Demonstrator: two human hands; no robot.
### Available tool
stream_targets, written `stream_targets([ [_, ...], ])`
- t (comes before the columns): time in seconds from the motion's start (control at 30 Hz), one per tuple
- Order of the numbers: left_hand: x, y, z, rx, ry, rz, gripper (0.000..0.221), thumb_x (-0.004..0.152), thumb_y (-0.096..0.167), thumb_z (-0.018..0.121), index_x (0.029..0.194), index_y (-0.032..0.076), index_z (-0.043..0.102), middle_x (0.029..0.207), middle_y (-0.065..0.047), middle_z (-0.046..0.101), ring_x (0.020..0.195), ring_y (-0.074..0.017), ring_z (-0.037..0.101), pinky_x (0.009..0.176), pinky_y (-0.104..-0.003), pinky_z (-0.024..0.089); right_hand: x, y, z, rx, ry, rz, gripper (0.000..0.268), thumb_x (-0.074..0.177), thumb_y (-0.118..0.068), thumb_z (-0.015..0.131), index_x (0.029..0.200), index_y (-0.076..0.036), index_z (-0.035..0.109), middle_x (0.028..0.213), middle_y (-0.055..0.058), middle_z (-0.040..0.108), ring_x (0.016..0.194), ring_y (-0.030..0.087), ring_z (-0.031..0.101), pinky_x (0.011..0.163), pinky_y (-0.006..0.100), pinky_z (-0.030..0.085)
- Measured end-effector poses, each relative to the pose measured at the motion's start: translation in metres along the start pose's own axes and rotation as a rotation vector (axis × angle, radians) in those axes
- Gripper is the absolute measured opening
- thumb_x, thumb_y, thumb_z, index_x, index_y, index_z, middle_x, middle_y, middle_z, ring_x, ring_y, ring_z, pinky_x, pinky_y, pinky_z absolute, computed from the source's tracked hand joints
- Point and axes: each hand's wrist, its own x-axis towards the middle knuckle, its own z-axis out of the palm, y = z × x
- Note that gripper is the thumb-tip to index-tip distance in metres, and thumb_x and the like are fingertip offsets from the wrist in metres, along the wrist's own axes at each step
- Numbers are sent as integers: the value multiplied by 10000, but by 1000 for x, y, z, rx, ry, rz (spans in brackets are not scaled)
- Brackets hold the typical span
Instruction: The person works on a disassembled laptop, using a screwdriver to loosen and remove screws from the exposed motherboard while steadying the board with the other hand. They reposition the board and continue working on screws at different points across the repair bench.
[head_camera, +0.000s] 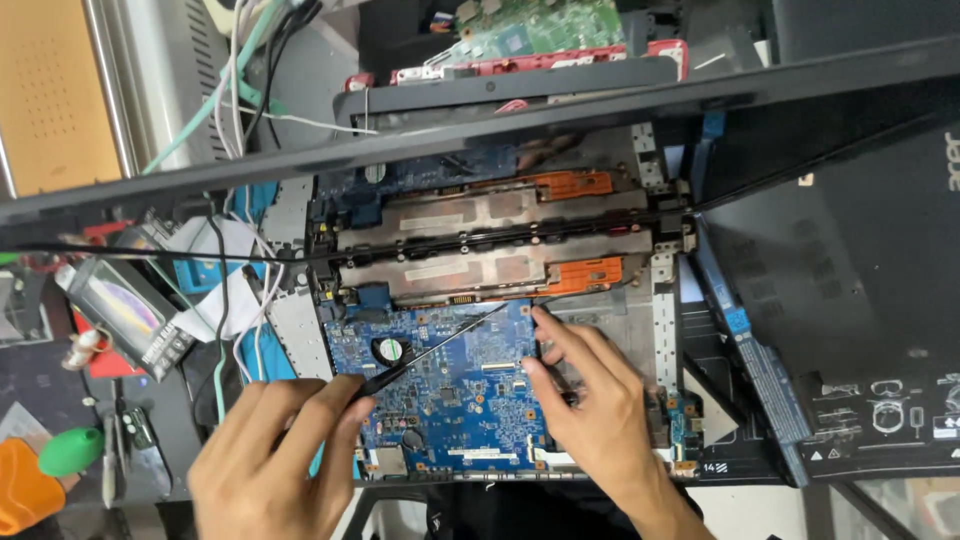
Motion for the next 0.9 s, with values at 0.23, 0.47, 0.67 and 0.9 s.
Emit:
stream_targets([
  [0.23, -35, -11, 73, -310, 169, -188, 176, 815, 22, 793, 977, 18, 725, 822, -75, 651, 746, -245, 617, 683, -348, 482, -1, 1, 7, -120, 33, 69, 372, 826, -79, 819, 1190, -72, 738, 1004, 58, 720, 698, 116, 660, 641, 265, 553],
  [0.47, -46, -4, 108, -370, 261, -199, 176, 834, 33, 769, 1001, 52, 721, 882, -46, 699, 816, -221, 611, 834, -370, 415, -4, 8, 11, -142, 43, 74, 322, 832, -101, 813, 1144, -63, 745, 841, 24, 747, 682, 117, 659, 654, 266, 544],
  [0.67, -50, -5, 116, -333, 260, -167, 185, 836, 60, 772, 1013, 70, 719, 890, -14, 705, 850, -207, 616, 878, -383, 380, -4, 10, 11, -119, 50, 107, 337, 828, -103, 811, 1157, -67, 743, 863, 36, 776, 715, 104, 695, 652, 257, 552],
  [0.9, -52, -2, 120, -335, 287, -176, 196, 835, 63, 776, 1025, 67, 729, 837, -19, 675, 839, -206, 610, 883, -392, 381, -4, 6, 8, -102, 34, 112, 337, 839, -99, 797, 1170, -64, 745, 905, 48, 789, 767, 101, 721, 678, 256, 559],
])
